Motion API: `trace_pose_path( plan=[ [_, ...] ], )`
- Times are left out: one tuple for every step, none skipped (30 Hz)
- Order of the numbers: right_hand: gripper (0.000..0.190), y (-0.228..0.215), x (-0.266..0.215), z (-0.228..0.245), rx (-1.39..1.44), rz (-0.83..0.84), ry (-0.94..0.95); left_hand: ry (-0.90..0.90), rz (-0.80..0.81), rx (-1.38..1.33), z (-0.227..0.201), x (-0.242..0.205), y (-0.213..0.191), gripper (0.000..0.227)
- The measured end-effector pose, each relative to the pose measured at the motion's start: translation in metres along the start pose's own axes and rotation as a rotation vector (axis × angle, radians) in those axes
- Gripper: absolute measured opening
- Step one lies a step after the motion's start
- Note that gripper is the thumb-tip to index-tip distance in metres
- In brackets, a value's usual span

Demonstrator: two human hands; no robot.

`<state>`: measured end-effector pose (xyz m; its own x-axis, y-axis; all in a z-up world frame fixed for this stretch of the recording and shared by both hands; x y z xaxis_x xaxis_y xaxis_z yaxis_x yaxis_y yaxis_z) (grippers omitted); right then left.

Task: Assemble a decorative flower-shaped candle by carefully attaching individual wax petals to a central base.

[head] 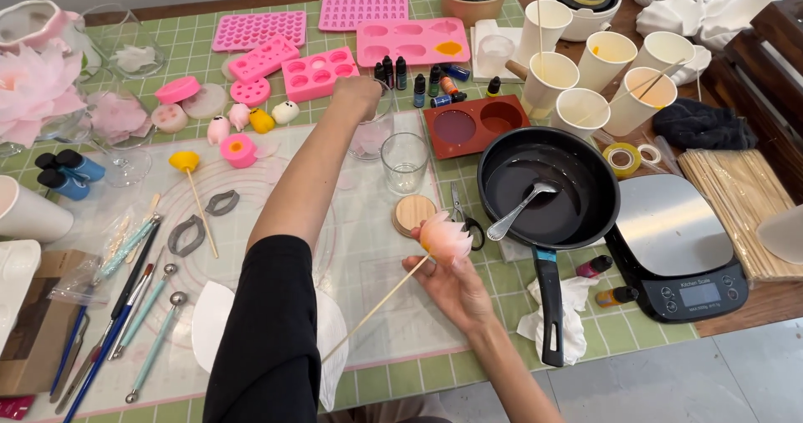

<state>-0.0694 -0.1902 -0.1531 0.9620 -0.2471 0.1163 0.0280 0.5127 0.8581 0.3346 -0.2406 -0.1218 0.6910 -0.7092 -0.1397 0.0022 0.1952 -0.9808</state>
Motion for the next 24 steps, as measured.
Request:
trace_pose_path(
  plan=[
    [0.09,0.001,0.0,0.001,0.002,-0.001,-0.002,0.002,0.001,0.002,0.0,-0.004,-0.004,0.04],
    [0.093,0.003,-0.001,0.001,-0.025,0.016,0.013,0.014,-0.022,0.001,0.0,-0.008,-0.009,0.037],
    [0.095,0.005,-0.002,0.001,-0.053,0.034,0.028,0.026,-0.045,-0.001,-0.001,-0.012,-0.014,0.035],
    [0.095,0.002,-0.002,0.001,-0.052,0.033,0.026,0.028,-0.045,0.001,-0.003,-0.025,-0.031,0.035],
    [0.095,-0.001,-0.003,0.0,-0.02,0.024,0.026,0.035,-0.012,-0.066,-0.003,-0.04,-0.047,0.028],
    [0.095,-0.004,-0.004,-0.002,0.011,0.015,0.027,0.043,0.02,-0.132,-0.004,-0.055,-0.063,0.021],
    [0.095,-0.006,-0.003,-0.002,0.015,0.016,0.029,0.04,0.022,-0.131,-0.002,-0.07,-0.077,0.021],
    [0.095,-0.007,-0.004,-0.002,0.008,0.014,0.024,0.048,0.046,-0.317,0.0,-0.087,-0.091,0.014],
    [0.095,-0.008,-0.003,-0.002,0.001,0.014,0.017,0.057,0.066,-0.503,0.002,-0.103,-0.106,0.008],
    [0.095,-0.01,-0.003,-0.002,0.003,0.018,0.018,0.053,0.064,-0.501,0.005,-0.116,-0.112,0.008],
    [0.094,-0.011,-0.002,-0.002,0.016,0.027,0.017,0.077,0.0,-0.658,0.006,-0.129,-0.124,0.009],
    [0.093,-0.012,-0.001,-0.002,0.029,0.035,0.015,0.102,-0.065,-0.814,0.008,-0.142,-0.135,0.013],
    [0.093,-0.015,-0.001,-0.004,0.031,0.037,0.013,0.102,-0.065,-0.811,0.011,-0.146,-0.131,0.013],
    [0.09,-0.019,-0.001,-0.005,0.052,0.016,0.012,0.127,-0.155,-0.911,0.014,-0.152,-0.131,0.013],
    [0.087,-0.024,0.0,-0.006,0.071,-0.004,0.01,0.154,-0.246,-1.011,0.018,-0.157,-0.131,0.013],
    [0.087,-0.023,0.0,-0.005,0.071,-0.001,0.008,0.156,-0.249,-1.009,0.018,-0.155,-0.123,0.013],
    [0.086,-0.023,0.0,-0.004,0.096,0.002,0.005,0.203,-0.297,-1.124,0.019,-0.154,-0.117,0.01],
    [0.085,-0.022,0.001,-0.003,0.121,0.004,0.002,0.252,-0.345,-1.239,0.02,-0.153,-0.112,0.009],
    [0.085,-0.023,0.001,-0.003,0.12,0.005,-0.002,0.256,-0.346,-1.238,0.013,-0.159,-0.115,0.009],
    [0.085,-0.023,0.001,-0.002,0.122,0.007,-0.008,0.293,-0.32,-1.335,0.007,-0.164,-0.118,0.014],
    [0.085,-0.024,0.001,-0.001,0.123,0.008,-0.014,0.329,-0.292,-1.434,-0.001,-0.169,-0.12,0.021],
    [0.085,-0.023,0.001,-0.001,0.121,0.009,-0.017,0.333,-0.292,-1.433,-0.011,-0.171,-0.122,0.021],
    [0.084,-0.023,0.002,-0.001,0.125,0.01,-0.02,0.355,-0.26,-1.475,-0.023,-0.172,-0.124,0.026],
    [0.084,-0.022,0.002,-0.001,0.129,0.012,-0.023,0.377,-0.227,-1.516,-0.035,-0.172,-0.125,0.031]
  ],
)
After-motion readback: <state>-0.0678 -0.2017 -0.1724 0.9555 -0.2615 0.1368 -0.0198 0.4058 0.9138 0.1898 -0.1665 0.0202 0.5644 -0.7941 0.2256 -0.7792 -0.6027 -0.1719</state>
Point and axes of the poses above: each hand's wrist, its own x-axis towards the middle knuckle, its own y-axis out of the palm, z = x × y, the point moved 5 cm from there along x, towards the middle knuckle, and after that the axes turned 3 degrees about -y, right-handed, at the moved point
